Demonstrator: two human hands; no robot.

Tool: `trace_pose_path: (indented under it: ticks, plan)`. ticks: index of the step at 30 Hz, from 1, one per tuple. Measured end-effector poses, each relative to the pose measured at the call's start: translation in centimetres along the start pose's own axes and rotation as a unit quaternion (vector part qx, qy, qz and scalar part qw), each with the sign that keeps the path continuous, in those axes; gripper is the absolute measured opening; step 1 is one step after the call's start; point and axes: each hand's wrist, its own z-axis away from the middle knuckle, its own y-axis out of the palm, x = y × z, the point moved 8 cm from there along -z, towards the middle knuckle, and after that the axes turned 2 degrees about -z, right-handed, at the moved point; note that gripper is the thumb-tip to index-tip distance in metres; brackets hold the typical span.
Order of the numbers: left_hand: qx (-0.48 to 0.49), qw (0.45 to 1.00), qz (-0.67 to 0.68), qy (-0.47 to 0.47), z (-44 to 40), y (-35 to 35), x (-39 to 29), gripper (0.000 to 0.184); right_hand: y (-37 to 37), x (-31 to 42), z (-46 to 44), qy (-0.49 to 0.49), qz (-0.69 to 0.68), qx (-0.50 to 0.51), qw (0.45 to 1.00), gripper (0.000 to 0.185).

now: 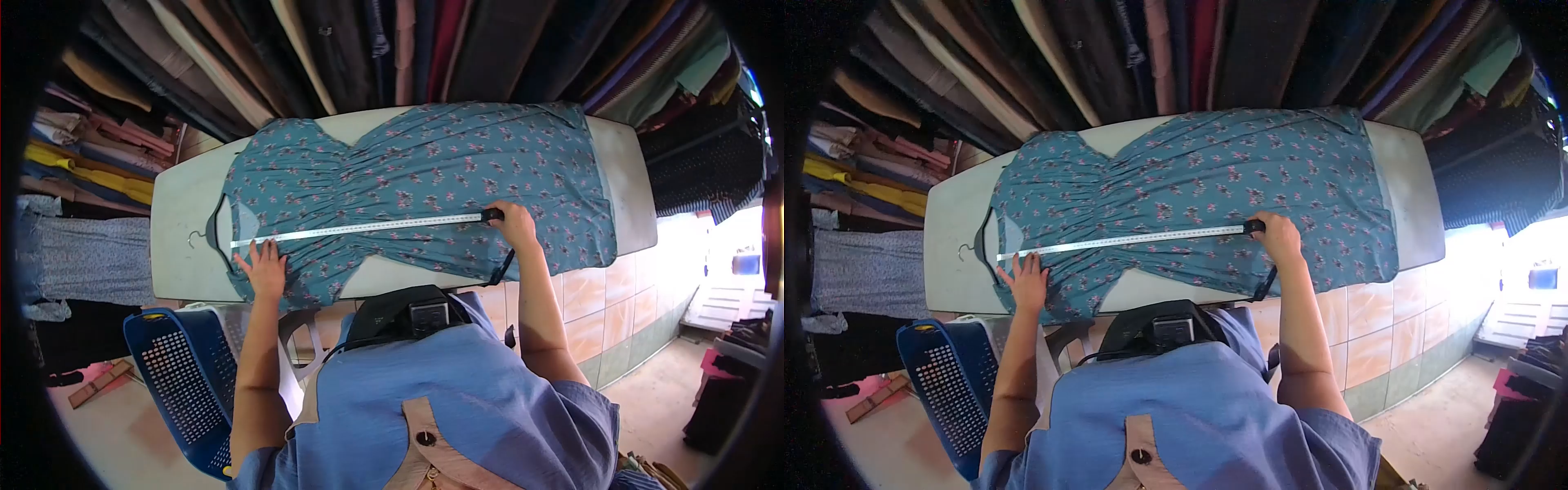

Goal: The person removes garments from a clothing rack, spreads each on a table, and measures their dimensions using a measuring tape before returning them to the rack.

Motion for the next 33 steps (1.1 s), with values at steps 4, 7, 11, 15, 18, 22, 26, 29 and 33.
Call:
trace_pose_path:
  ticks: [4,7,11,15,18,22,26,29,33]
  plan:
    - [0.004,1.000,0.015,-0.005,0.5,-0.9,-0.6,0.050,-1.9,-3.2,-0.1,0.018,0.009,-0.008,1.000,0.033]
    - [0.015,0.999,0.042,-0.011,0.6,-0.4,-0.8,0.052,-3.6,-6.0,-0.1,0.022,0.015,-0.026,0.999,0.032]
    - [0.019,1.000,0.022,-0.005,0.6,0.2,-0.9,0.049,-6.1,-9.4,-0.1,0.059,0.020,-0.023,0.998,0.031]
    - [0.078,0.997,0.006,-0.024,0.1,-0.6,-1.6,0.044,-8.7,-14.4,-0.4,0.062,0.051,-0.064,0.995,0.032]
    - [0.140,0.988,0.006,-0.058,0.0,0.1,-1.2,0.043,-10.8,-18.0,-0.6,0.087,0.050,-0.065,0.993,0.033]
    - [0.181,0.981,0.009,-0.070,-0.1,-0.5,-1.6,0.043,-13.7,-22.6,-0.7,0.102,0.078,-0.076,0.989,0.034]
    - [0.245,0.965,-0.012,-0.094,-0.3,-1.4,-2.1,0.043,-15.9,-26.9,-0.9,0.125,0.101,-0.079,0.984,0.034]
    - [0.258,0.959,-0.020,-0.114,-0.5,-1.6,-2.3,0.042,-17.2,-29.8,-1.2,0.133,0.098,-0.077,0.983,0.032]
    - [0.273,0.952,-0.049,-0.132,-0.8,-1.8,-2.5,0.041,-19.3,-33.1,-1.4,0.156,0.104,-0.095,0.978,0.031]
